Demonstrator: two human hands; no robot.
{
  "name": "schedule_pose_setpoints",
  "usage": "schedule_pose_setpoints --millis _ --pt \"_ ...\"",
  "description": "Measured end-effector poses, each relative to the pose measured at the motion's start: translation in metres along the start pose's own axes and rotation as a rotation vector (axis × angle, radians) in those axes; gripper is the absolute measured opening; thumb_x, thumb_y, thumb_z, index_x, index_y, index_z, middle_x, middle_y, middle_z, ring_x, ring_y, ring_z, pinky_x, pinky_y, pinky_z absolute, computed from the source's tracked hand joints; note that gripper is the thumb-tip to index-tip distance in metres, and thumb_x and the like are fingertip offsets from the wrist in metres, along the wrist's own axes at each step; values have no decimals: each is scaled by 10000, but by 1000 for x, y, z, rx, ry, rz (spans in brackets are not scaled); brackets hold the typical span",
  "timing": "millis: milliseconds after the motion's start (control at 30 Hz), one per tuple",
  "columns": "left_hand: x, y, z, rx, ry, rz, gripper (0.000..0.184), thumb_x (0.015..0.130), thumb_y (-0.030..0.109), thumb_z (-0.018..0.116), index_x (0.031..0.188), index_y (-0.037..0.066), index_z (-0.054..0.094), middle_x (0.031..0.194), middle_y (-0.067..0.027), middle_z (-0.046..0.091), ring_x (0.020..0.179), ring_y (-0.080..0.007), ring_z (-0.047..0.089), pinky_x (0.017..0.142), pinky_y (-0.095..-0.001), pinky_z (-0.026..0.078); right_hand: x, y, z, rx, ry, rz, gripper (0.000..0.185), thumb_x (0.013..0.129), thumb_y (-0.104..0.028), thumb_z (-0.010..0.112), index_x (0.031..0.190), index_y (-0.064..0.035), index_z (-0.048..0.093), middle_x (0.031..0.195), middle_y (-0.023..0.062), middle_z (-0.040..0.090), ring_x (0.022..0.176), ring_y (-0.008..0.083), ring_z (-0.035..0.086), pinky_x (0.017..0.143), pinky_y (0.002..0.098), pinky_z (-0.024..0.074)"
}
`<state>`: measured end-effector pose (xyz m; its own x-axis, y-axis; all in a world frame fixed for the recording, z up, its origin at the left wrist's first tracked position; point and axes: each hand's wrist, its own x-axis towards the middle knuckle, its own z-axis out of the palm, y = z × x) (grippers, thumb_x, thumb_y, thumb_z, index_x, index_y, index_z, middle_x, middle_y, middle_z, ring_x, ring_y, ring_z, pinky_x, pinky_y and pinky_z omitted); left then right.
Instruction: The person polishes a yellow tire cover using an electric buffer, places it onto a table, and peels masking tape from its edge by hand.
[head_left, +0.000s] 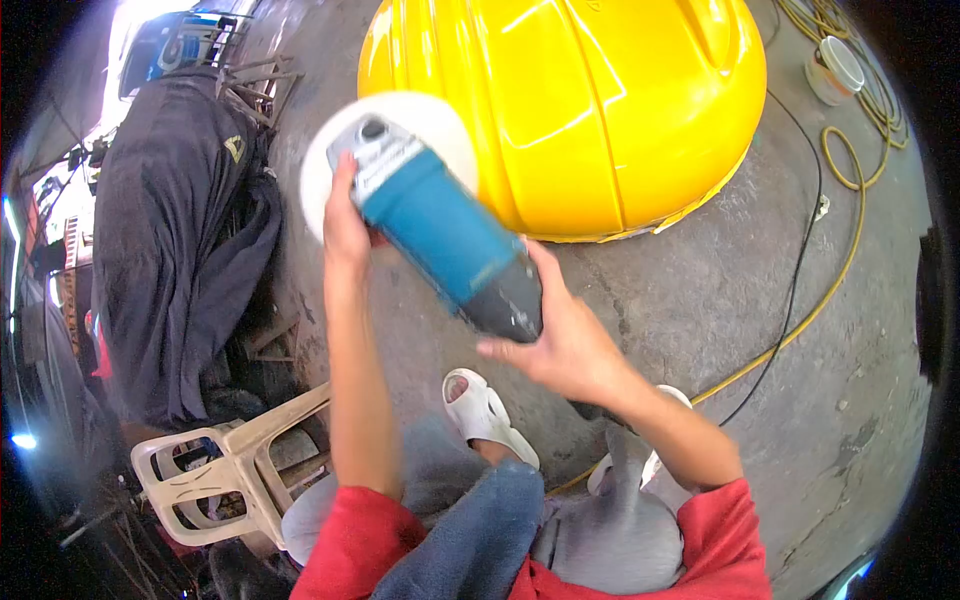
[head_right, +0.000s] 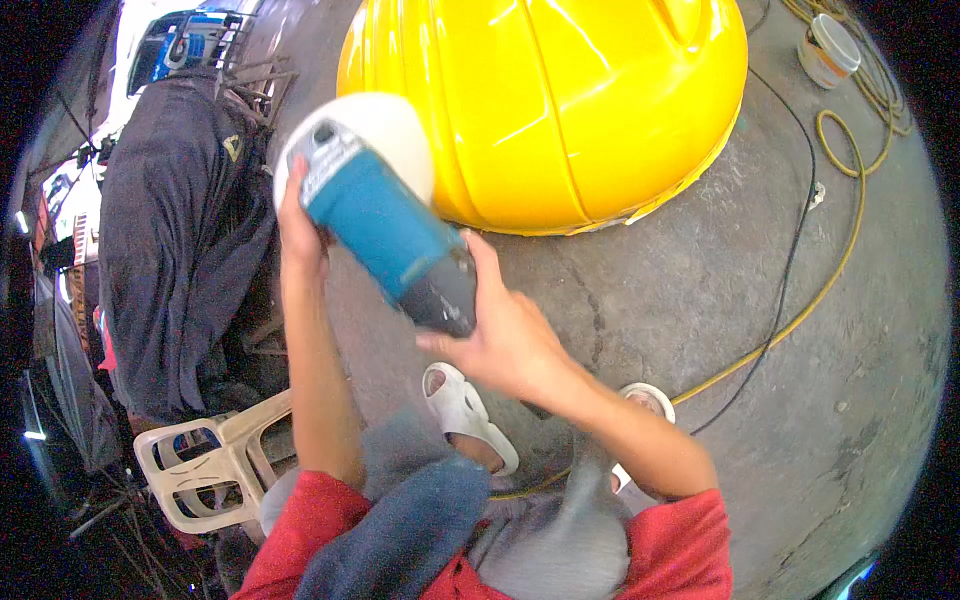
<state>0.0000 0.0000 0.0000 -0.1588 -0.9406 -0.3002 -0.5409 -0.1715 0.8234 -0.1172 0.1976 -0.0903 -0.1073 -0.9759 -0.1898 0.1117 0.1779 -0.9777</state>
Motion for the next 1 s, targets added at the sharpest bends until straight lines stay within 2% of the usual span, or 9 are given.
schedule_pose_setpoints --millis 133,300,433,500,633,733,800,900,1000 --pt "-32 -48 -1 -215 61 152 510 942 406 434 1246 3 504 1132 -123 612 1020 -206 592 905 -318 442 -31 26 16 38 -75 -10 1002 714 -277 769 1417 -82 82 1115 314 557 998 460 581 846 454 478" --pt "-18 -26 -2 19 71 219 561 939 424 443 1239 -47 502 1169 -129 593 1034 -183 577 937 -290 404 -14 43 37 174 14 -109 1008 704 -249 779 1419 -81 89 1145 301 551 1038 443 575 895 444 460" --pt "53 17 1 326 133 328 651 906 525 407 1025 -71 642 972 -175 651 872 -198 614 801 -311 479 40 26 35 214 126 -174 1001 699 -248 784 1410 -45 110 1162 305 540 1051 421 577 900 436 457" --pt "80 47 9 397 77 260 693 881 571 394 1074 -54 622 945 -176 648 809 -215 636 655 -333 530 69 12 27 316 126 -140 978 714 -215 790 1401 23 135 1248 226 480 1136 298 515 990 392 388" --pt "104 72 17 408 56 251 674 877 576 383 1140 -13 577 863 -139 641 672 -218 636 508 -326 520 94 -16 8 582 -57 69 960 719 -225 786 1392 36 153 1248 235 474 1150 293 501 996 375 381" --pt "84 67 14 386 71 141 622 882 569 384 1074 19 601 807 -103 626 609 -182 613 480 -297 497 92 3 19 337 112 -156 953 720 -226 784 1387 40 158 1216 238 497 1139 302 512 979 374 394" --pt "67 37 2 314 125 144 625 883 563 387 1084 13 606 828 -104 641 589 -174 612 457 -277 485 65 15 24 217 178 -281 955 703 -261 775 1375 31 161 1109 314 563 983 419 604 853 431 471" --pt "14 2 -1 165 124 105 629 892 553 381 1102 4 607 886 -102 659 612 -151 626 449 -261 484 18 20 15 176 -1 -93 974 698 -261 775 1401 -39 139 1072 305 580 940 456 604 819 450 484" --pt "-33 -49 0 -235 157 71 526 925 433 437 1225 8 512 1127 -120 609 1025 -202 587 887 -314 444 -20 31 5 -24 -53 -74 968 706 -258 756 1423 -130 119 997 296 606 889 476 601 787 472 491"
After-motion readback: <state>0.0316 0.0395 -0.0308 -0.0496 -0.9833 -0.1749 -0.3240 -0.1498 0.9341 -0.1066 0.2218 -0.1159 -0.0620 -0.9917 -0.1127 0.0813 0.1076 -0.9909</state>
